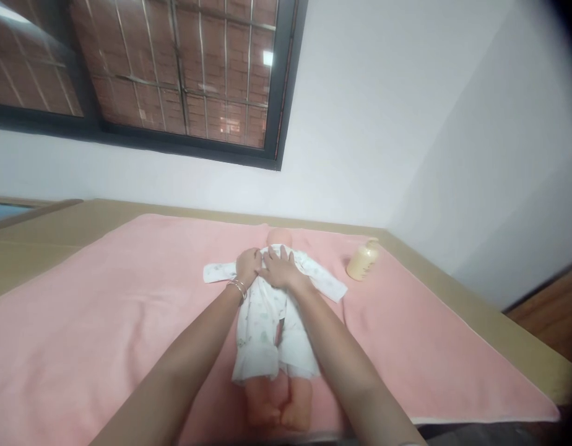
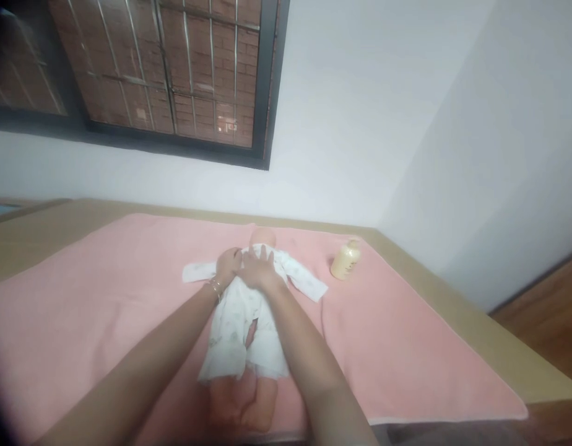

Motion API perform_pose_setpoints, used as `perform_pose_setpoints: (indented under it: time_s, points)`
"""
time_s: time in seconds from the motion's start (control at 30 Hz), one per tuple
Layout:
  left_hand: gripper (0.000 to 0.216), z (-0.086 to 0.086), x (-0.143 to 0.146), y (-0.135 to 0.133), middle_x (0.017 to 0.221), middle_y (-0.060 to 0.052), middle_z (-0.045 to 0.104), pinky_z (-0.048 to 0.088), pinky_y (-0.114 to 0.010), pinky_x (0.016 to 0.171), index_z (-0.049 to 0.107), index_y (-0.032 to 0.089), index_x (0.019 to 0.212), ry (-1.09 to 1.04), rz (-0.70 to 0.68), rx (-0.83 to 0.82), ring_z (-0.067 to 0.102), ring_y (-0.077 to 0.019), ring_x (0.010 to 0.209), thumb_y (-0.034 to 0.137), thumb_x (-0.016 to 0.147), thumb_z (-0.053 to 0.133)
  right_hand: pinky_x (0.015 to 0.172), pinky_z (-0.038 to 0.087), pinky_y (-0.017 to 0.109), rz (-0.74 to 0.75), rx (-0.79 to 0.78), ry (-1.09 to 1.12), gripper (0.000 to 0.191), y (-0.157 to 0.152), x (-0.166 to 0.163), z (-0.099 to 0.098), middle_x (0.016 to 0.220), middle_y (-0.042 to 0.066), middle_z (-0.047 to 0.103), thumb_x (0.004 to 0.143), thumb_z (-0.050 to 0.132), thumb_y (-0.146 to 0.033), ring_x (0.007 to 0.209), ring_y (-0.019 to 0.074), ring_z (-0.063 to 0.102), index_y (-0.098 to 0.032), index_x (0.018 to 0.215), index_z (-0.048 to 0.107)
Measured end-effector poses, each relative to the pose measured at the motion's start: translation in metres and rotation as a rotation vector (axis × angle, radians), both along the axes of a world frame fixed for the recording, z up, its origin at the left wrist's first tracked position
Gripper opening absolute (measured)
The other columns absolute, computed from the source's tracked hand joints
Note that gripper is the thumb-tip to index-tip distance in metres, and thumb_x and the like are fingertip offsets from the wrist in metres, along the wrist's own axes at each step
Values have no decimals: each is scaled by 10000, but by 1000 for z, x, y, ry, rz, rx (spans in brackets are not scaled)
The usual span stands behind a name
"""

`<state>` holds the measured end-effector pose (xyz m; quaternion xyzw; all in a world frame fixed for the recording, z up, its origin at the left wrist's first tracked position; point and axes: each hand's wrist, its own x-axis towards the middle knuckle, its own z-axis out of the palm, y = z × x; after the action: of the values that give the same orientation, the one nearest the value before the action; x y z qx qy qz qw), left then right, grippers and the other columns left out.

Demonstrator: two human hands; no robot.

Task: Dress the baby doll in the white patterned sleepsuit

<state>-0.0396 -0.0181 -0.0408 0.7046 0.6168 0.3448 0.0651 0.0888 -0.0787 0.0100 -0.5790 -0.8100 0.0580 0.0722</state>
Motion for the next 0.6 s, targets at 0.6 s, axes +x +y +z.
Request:
perform_pose_setpoints:
  time_s: [0.6]
  points:
    - [311,-1,-1,-1,866,-41,693,373,-263,689,670,204,857,-45,-14,40,592,-175,784,250,872,362,1092,49,445,49,73,42,654,13,9,0,1534,63,163,925,152,-577,1402,270,68,-192,1426,321]
